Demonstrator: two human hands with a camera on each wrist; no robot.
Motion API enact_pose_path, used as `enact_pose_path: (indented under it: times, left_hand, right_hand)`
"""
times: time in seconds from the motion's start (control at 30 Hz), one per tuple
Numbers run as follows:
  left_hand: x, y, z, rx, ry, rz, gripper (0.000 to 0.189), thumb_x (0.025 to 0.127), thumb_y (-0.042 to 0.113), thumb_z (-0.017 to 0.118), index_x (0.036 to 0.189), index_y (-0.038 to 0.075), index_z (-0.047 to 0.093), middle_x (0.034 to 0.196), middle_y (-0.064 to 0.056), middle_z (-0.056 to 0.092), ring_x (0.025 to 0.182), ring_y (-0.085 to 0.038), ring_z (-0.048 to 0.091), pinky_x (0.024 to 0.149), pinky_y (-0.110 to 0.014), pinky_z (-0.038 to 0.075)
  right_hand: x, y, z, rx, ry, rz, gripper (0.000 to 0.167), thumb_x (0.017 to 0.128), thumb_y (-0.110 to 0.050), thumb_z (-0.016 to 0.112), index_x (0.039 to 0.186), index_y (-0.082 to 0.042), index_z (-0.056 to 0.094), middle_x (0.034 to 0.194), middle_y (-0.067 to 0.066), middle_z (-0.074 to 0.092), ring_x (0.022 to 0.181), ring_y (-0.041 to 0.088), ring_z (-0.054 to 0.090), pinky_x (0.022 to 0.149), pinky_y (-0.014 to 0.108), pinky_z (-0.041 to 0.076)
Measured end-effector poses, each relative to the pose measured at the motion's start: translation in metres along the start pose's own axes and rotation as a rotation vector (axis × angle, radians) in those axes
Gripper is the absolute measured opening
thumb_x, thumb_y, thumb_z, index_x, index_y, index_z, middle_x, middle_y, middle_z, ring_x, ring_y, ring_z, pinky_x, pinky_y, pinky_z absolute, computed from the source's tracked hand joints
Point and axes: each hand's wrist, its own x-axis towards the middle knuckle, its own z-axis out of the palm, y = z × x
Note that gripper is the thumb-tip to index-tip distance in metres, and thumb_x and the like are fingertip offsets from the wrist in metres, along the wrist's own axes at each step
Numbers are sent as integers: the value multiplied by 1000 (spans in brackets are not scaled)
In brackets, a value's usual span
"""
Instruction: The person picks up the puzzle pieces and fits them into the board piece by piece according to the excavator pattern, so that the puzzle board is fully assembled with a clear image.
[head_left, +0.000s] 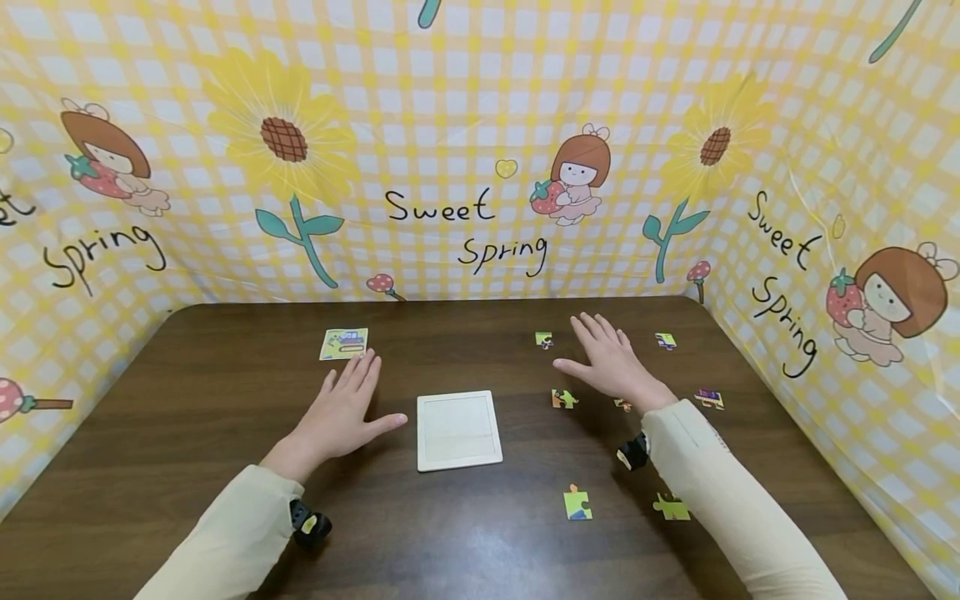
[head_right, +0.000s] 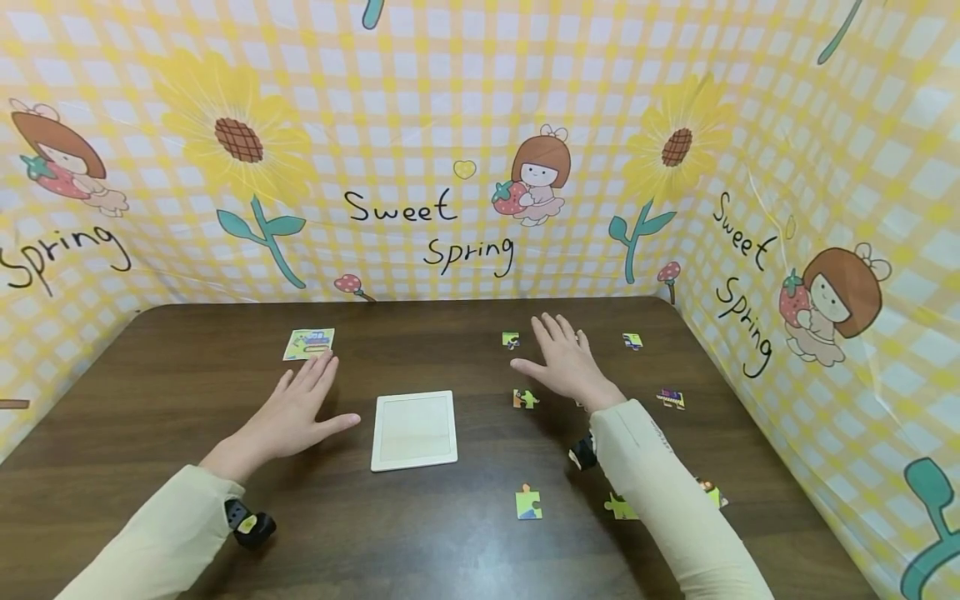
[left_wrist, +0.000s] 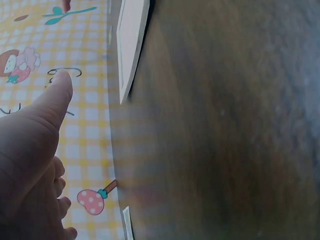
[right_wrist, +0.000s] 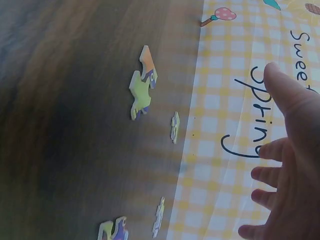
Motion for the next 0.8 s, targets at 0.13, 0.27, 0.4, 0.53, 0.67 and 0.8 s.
enact_pose_path:
  times: [0.13, 0.27, 0.4, 0.53, 0.67, 0.8]
  left_hand:
    - [1, 5, 5, -6, -4, 39, 93, 85, 56, 54, 142, -9, 19, 149, -24, 12, 135, -40, 11, 103, -59, 9]
    - [2, 9, 11, -14, -17, 71, 91, 85, 53, 58, 142, -9, 21, 149, -23, 14, 134, -40, 13, 103, -59, 12]
    - [2, 13, 15, -29, -41, 98, 91, 84, 51, 60, 141, -8, 23, 148, -24, 17, 134, -41, 15, 103, -60, 13]
    - [3, 16, 18, -42, -78, 124, 92, 83, 53, 60, 142, -8, 24, 148, -23, 18, 134, -41, 15, 103, -59, 13]
    - [4, 19, 20, -56, -123, 145, 94, 81, 54, 61, 141, -8, 24, 147, -23, 19, 134, -41, 16, 103, -59, 14]
    - [4, 20, 22, -79, -173, 148, 96, 80, 55, 62, 142, -8, 22, 148, -24, 18, 134, -39, 16, 103, -59, 14]
  right_hand:
    - [8, -2, 2, 42, -10, -15, 81, 90, -50, 51, 146, -3, 19, 149, 20, 17, 136, 36, 7, 104, 58, 8]
    - [18, -1, 5, 99, -21, -11, 79, 90, -49, 52, 147, -5, 19, 148, 19, 20, 136, 35, 10, 105, 56, 12]
    - [29, 3, 8, 150, -19, 0, 78, 89, -45, 56, 146, -4, 21, 147, 19, 24, 135, 34, 16, 104, 54, 18]
    - [42, 8, 10, 193, -21, 12, 73, 90, -34, 60, 145, -2, 25, 145, 21, 27, 133, 35, 20, 104, 50, 21]
    - [53, 14, 14, 221, -43, 44, 65, 90, -24, 61, 143, -2, 30, 143, 22, 31, 131, 37, 25, 103, 50, 23]
    - [62, 22, 20, 238, -65, 81, 59, 90, -19, 61, 140, 0, 36, 137, 23, 38, 126, 37, 34, 99, 50, 31]
